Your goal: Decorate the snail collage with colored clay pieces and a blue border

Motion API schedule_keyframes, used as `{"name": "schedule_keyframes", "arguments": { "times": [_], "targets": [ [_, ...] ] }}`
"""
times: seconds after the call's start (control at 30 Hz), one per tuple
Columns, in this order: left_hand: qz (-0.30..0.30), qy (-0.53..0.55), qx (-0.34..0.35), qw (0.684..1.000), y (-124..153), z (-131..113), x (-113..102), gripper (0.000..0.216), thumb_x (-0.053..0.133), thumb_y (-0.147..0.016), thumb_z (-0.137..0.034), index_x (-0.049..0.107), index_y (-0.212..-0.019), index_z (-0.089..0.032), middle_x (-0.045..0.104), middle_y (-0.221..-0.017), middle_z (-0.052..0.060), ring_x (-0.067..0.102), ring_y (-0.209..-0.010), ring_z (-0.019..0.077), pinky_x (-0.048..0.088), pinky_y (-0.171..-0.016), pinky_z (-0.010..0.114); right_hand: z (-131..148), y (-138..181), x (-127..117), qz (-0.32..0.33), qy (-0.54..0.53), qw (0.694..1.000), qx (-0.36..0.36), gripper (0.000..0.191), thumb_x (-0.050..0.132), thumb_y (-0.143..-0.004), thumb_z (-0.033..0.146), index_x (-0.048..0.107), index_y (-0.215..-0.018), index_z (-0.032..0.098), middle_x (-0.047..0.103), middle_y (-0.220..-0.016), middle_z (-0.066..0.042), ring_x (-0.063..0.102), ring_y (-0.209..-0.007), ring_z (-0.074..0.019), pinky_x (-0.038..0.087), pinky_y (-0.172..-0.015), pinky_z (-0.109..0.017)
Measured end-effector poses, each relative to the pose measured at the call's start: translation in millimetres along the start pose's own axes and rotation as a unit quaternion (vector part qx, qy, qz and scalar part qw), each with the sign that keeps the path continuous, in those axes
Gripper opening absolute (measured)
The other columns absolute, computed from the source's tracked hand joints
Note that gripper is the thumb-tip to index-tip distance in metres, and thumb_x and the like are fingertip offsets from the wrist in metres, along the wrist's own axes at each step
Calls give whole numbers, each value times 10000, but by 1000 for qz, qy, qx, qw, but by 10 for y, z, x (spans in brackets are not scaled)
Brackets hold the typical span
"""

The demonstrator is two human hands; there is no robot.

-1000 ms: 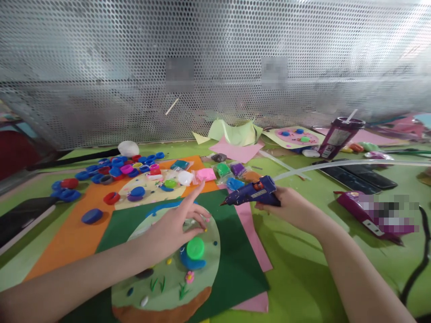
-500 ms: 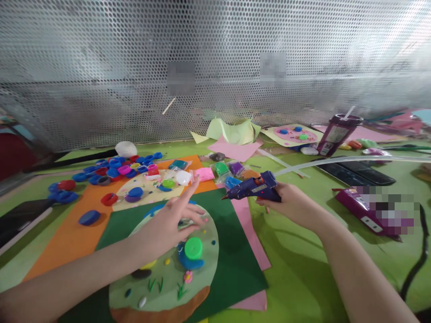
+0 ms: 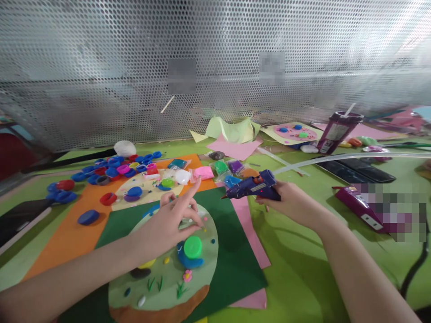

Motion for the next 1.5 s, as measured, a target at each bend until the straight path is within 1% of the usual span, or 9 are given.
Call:
{"name": "schedule_keyframes", "arguments": {
  "times": [0.3,0.5,0.63,0.77,0.97,1.1,1.23,1.37,1.5],
  "targets": [
    [36,-3,39,999,-10,-41,55,891,559,-854,-105,-108,-1418,-280,708,-860,-21,518,-1039,253,155,-944,511,9,-8,36,15,2,1000,-1,409,479,-672,573,584,-693,179,613,-633,-63,527,-566,-225,409,-542,-327],
    [63,-9,28,998,-40,-46,77,860,536,-849,-80,-82,-1425,-245,707,-827,-34,503,-1054,249,157,-954,503,8,-2,35,12,10,1000,1,350,501,-703,531,549,-641,191,583,-576,-41,510,-519,-199,385,-498,-302],
    [70,-7,29,997,-47,-58,87,844,533,-845,-75,-55,-1432,-223,707,-839,-14,514,-1033,251,150,-955,511,-17,-15,45,11,9,1000,3,355,509,-697,540,557,-642,193,605,-592,-48,534,-537,-213,395,-501,-304],
    [64,1,36,997,-48,-40,77,836,545,-842,-83,-28,-1435,-225,711,-833,-8,507,-1047,261,122,-961,524,-19,-15,29,3,2,1000,2,352,518,-682,537,578,-657,191,624,-616,-54,550,-559,-228,409,-522,-316],
    [27,14,29,999,-69,7,7,844,580,-848,-139,-19,-1429,-268,721,-838,-38,493,-1089,249,119,-978,513,28,-7,-40,-20,-13,1000,0,327,530,-667,516,558,-648,191,579,-567,-37,519,-534,-214,396,-517,-312],
    [40,-20,55,997,-50,-28,10,870,598,-843,-125,-32,-1426,-266,729,-857,-39,512,-1076,253,109,-986,536,23,-24,-100,-50,-25,998,0,305,566,-667,502,542,-660,198,602,-619,-49,548,-595,-235,403,-552,-319],
    [39,-62,126,989,21,-96,-18,909,555,-856,-73,-135,-1410,-280,727,-898,-32,518,-1061,260,180,-974,530,-64,-35,-220,-112,-47,993,10,315,562,-706,494,484,-787,199,587,-644,-38,554,-578,-217,396,-519,-306],
    [65,-101,180,976,78,-112,48,959,503,-854,-1,-258,-1370,-273,716,-953,-27,500,-1084,252,331,-909,439,-257,-55,-335,-166,-79,983,29,296,500,-769,495,430,-801,209,507,-539,31,508,-458,-156,388,-458,-272],
    [59,-167,212,961,93,-112,103,919,446,-840,52,-242,-1382,-228,707,-968,5,496,-1106,233,315,-951,460,-533,-85,-426,-207,-81,971,94,244,509,-826,437,487,-794,197,533,-592,42,537,-445,-122,429,-465,-250]
  ]
}}
Point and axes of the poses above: each hand's wrist, its own y-axis away from the middle knuckle, its own x-axis out of the palm, z = x × y, the point moved 8 cm from there along -y, towards the middle knuckle
